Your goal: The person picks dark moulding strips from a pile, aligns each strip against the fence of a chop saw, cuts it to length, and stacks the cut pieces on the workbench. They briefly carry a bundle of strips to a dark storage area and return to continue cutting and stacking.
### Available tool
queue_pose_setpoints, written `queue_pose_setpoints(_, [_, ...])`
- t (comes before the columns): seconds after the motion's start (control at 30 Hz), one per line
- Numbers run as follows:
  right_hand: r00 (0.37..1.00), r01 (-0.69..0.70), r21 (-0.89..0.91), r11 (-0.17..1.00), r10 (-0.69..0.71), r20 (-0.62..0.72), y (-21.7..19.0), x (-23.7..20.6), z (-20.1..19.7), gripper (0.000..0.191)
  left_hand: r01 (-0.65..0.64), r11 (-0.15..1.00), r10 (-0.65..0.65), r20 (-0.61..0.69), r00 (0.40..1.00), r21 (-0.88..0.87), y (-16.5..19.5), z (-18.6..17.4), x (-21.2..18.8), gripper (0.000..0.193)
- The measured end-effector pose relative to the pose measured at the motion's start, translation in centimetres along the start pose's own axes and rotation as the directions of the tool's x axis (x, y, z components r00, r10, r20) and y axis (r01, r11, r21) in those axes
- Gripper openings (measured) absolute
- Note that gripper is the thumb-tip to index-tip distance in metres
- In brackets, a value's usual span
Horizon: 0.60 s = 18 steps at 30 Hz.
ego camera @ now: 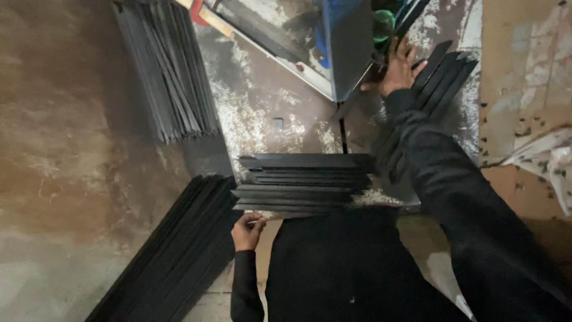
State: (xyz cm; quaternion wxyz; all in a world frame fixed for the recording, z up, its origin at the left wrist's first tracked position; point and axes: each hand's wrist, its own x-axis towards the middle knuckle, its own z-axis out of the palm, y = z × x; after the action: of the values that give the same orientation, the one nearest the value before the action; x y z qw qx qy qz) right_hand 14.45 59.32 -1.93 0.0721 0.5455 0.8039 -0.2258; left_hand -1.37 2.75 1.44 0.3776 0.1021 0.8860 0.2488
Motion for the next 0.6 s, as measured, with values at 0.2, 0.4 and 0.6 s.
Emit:
queue_pose_setpoints(0.2, [1.000,0.016,-0.029,0.999,-0.016,0.014,-3.4,5.7,-2.9,0.156,-0.089,0.996,0.089,0.007,0.996,0.028,5.1,0.4,3.6,0.026])
queue_pose_setpoints(0.4, [0.996,0.081,-0.081,0.993,-0.085,-0.041,-3.9,2.8,-3.0,0.154,-0.382,0.891,0.403,-0.042,0.914,0.246,10.6,-0.7,5.8,0.030])
queue_pose_setpoints(0.6, [0.962,0.274,-0.107,0.956,-0.272,0.031,-1.5,-6.3,-1.3,0.148,-0.473,0.482,0.592,0.125,0.796,0.738,12.3,-3.9,7.2,0.091])
